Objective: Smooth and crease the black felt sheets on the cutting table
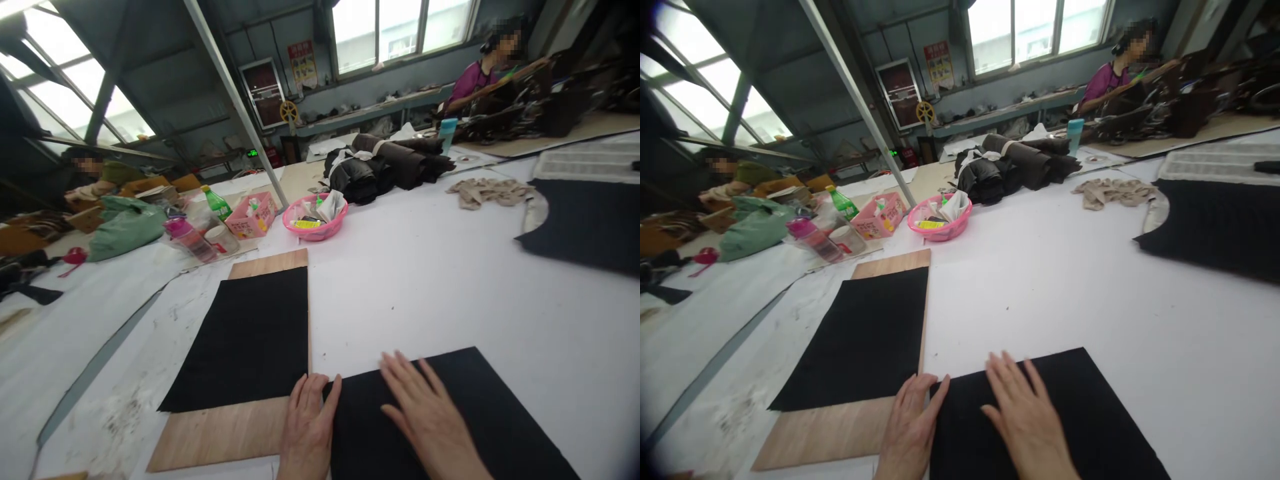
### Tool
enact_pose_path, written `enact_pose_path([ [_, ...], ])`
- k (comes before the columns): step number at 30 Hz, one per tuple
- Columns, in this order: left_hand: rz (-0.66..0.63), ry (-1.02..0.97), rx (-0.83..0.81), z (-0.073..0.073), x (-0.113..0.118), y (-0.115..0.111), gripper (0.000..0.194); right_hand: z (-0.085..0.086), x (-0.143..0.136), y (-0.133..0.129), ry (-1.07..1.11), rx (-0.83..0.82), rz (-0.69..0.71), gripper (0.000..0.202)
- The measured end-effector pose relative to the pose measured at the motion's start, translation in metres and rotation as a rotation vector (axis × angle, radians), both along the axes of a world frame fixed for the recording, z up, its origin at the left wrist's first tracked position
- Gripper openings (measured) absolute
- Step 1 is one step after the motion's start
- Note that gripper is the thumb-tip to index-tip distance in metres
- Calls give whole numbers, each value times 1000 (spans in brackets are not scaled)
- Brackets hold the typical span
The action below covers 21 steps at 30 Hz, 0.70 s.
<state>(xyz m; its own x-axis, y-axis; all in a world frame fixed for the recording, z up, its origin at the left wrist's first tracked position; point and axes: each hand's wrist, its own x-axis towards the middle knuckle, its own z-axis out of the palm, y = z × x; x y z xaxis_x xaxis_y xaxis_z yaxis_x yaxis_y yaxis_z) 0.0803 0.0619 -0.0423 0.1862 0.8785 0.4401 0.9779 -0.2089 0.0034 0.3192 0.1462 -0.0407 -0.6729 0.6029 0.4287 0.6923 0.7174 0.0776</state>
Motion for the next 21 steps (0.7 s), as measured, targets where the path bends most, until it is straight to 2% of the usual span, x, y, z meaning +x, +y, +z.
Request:
enact_pose_path([
  [3,-9,2,-8,-1,0,0,53,-10,-44,-14,-62,-75,55,46],
  [6,-2,-5,-16,0,0,-1,53,-19,-43,-16,-47,-136,30,49],
  [9,21,-4,-26,0,1,-2,54,-19,-21,-11,-40,-175,-2,49],
  [14,28,-5,-39,0,1,-2,54,-19,24,0,-35,-198,-159,45],
  [18,8,-6,-9,-4,-2,-2,53,-22,73,13,14,-150,-285,44],
  [21,-20,8,12,-11,-7,-1,55,-11,98,23,82,-85,-388,43],
])
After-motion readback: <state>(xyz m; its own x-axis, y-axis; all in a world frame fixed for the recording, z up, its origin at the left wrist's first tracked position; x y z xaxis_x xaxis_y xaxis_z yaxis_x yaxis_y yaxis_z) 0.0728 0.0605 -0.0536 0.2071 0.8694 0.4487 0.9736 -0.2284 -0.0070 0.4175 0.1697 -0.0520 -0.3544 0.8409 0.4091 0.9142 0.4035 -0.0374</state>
